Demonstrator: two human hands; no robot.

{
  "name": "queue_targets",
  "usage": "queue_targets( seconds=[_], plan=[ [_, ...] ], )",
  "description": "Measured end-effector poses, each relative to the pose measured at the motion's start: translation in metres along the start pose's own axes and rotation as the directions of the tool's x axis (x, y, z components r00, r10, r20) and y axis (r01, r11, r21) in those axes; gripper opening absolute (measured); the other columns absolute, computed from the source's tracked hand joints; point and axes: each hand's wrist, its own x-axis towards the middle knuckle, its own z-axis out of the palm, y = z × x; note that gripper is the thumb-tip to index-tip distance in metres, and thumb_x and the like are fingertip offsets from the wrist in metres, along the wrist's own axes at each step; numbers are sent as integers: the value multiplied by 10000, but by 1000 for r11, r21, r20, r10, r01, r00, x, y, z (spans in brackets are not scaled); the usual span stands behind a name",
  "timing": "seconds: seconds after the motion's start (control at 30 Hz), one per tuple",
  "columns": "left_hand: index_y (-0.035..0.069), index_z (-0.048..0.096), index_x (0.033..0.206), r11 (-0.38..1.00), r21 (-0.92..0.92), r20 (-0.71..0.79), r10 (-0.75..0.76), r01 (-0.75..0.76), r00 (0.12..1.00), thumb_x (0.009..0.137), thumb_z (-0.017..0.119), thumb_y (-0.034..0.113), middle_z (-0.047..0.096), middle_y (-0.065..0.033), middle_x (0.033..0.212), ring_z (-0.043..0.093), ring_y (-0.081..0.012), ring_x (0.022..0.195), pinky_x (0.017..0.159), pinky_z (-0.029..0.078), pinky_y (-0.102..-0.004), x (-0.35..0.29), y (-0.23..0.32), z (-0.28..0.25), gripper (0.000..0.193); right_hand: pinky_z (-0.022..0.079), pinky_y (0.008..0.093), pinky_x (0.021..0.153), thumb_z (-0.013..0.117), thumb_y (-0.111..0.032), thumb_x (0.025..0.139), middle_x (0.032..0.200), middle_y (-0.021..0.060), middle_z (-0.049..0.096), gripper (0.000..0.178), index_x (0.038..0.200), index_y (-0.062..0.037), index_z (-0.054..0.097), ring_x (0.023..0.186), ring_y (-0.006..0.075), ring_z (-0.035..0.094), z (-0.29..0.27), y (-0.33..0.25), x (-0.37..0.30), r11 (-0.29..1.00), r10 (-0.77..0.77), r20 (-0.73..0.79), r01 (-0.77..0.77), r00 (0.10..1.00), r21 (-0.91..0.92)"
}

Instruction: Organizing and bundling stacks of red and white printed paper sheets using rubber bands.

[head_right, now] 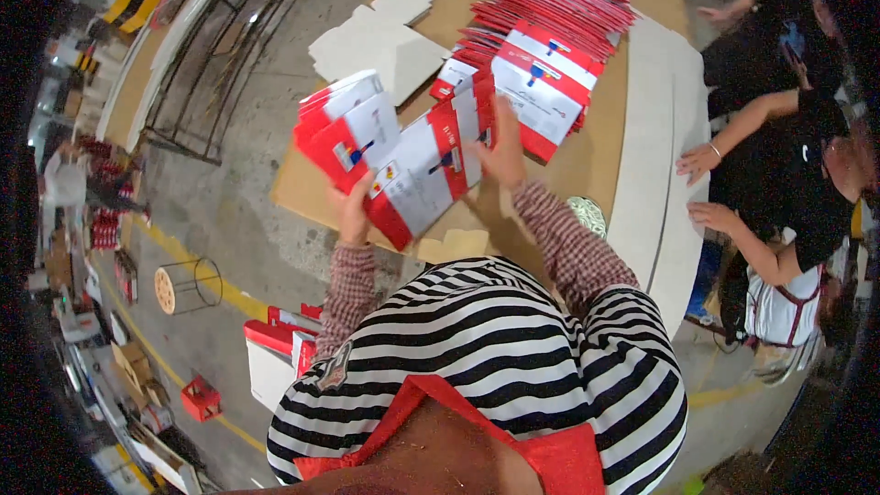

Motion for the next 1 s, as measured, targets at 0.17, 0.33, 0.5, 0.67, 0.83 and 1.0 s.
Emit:
queue_targets(
  seconds=[0.17, 0.33, 0.5, 0.67, 0.83, 1.0],
  plan=[
    [-5, 424, 1186, 974, 123, 308, 145, -190, 940, 672, 724, 48, 489, -112, 1147, 530, -192, 978, 855, 434, -321, -26, 9, -24, 598, 316, 337, 988, 678, -236, 753, 1241, 120, 457, 700, 1321, -39, 321, 1172, 196, 406, -42, 23, -3, 538, 414, 565, -692, 714, 481],
    [-4, 447, 1152, 915, 403, 161, -95, 22, 982, 647, 763, 60, 517, -92, 1109, 530, -171, 962, 832, 447, -315, -25, -24, -56, 599, 327, 324, 962, 573, -76, 739, 1190, 41, 499, 585, 1290, -87, 377, 1098, 130, 435, -12, 57, -42, 483, 281, 710, -734, 646, 477],
    [-5, 433, 1154, 960, 280, -53, 34, -17, 998, 689, 733, 54, 526, -76, 1043, 526, -168, 927, 809, 447, -296, -17, -23, -39, 557, 283, 386, 1016, 632, -65, 697, 1379, 135, 305, 714, 1337, -137, 326, 1256, 280, 313, 7, 99, 11, 971, 5, 307, 68, 952, -228],
    [-28, 397, 1188, 971, 232, -150, 89, -52, 985, 684, 735, 46, 523, -117, 1069, 533, -186, 936, 812, 455, -325, -18, -19, -32, 611, 206, 491, 1049, 766, -206, 582, 1427, 146, 146, 948, 1367, -156, 236, 1321, 323, 152, 11, 82, 42, 558, 342, 408, 166, 846, -813],
    [-49, 372, 1218, 975, 222, -209, 43, 4, 977, 709, 724, 67, 509, -123, 1127, 507, -196, 998, 873, 418, -338, -15, -21, -34, 630, 464, 399, 834, 512, -106, 772, 1147, 179, 533, 497, 1259, -118, 416, 976, 326, 557, -10, 98, 51, 758, 230, 284, 11, 931, -653],
    [-18, 322, 1290, 993, -111, -208, -53, 30, 977, 806, 626, 94, 448, -138, 1240, 477, -242, 1089, 931, 398, -391, 9, -18, -17, 583, 490, 389, 726, 388, -176, 864, 1011, 174, 588, 386, 1240, -114, 455, 835, 299, 602, -36, 39, 53, 933, 82, -212, -150, 974, -328]
  ],
)
